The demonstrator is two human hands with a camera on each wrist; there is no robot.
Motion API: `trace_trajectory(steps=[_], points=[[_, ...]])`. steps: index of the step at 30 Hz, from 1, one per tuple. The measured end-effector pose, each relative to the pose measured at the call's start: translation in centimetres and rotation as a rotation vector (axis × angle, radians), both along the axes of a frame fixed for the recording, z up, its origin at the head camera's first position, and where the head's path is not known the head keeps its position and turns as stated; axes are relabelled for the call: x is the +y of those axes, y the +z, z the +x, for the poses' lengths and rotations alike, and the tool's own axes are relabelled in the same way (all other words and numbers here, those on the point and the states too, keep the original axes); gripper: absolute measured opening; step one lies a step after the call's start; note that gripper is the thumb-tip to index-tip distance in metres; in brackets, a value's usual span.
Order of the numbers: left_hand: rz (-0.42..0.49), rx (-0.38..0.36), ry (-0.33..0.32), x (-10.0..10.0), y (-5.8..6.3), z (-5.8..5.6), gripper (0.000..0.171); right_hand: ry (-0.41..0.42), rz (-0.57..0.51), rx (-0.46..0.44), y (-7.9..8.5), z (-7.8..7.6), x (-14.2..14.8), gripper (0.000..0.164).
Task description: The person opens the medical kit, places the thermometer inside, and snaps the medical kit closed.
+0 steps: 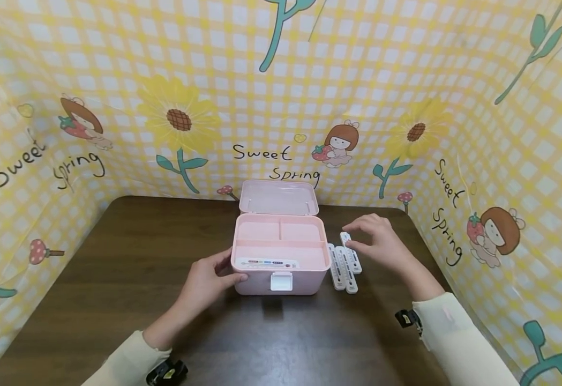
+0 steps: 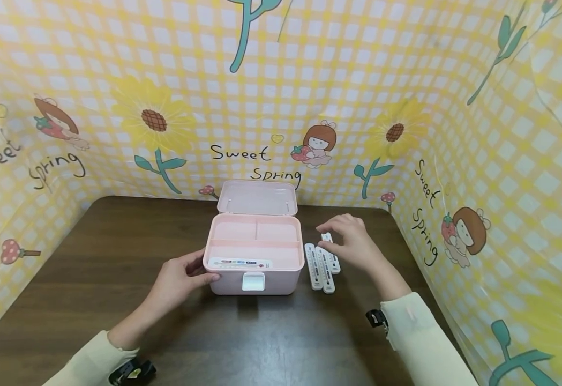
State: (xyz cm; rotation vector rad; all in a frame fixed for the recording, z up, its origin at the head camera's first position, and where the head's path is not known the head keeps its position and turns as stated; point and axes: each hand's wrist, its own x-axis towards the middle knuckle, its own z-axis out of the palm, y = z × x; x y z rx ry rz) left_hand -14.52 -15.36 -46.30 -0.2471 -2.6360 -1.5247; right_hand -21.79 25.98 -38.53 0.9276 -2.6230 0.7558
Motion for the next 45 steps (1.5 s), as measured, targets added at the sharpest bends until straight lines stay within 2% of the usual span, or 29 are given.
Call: trace_trajectory(steps=[4, 10, 21, 26, 36, 40, 45], points=[[-0.002, -0.010, 0.002, -0.1, 0.2, 0.0, 0.081, -0.051, -0.004, 0.044, -1.1, 0.3, 1.1, 0.032], [-0.008, -0.024, 0.005, -0.2, 0.3, -0.1, 0.083, -0.145, -0.058, 0.015, -3.1, 0.7, 2.6, 0.034], [-0.029, -0.018, 0.010, -0.5, 0.1, -0.3, 0.086, -0.324, -0.166, -0.199, -6.7, 1.0, 3.6, 0.039], [-0.028, -0.016, 0.005, -0.6, 0.1, -0.3, 0.084, -0.365, -0.219, -0.269, -8.6, 0.7, 3.8, 0.042], [-0.025, 0.003, 0.001, -0.4, 0.2, -0.4, 0.081, -0.451, -0.336, -0.427, -10.7, 0.4, 3.7, 0.047], [-0.023, -0.001, 0.002, -0.1, 0.2, -0.4, 0.081, -0.475, -0.324, -0.446, -11.8, 0.4, 3.9, 0.048], [-0.024, -0.001, -0.006, 0.1, 0.0, -0.4, 0.079, -0.511, -0.244, -0.451, -12.9, 0.8, 4.2, 0.049]])
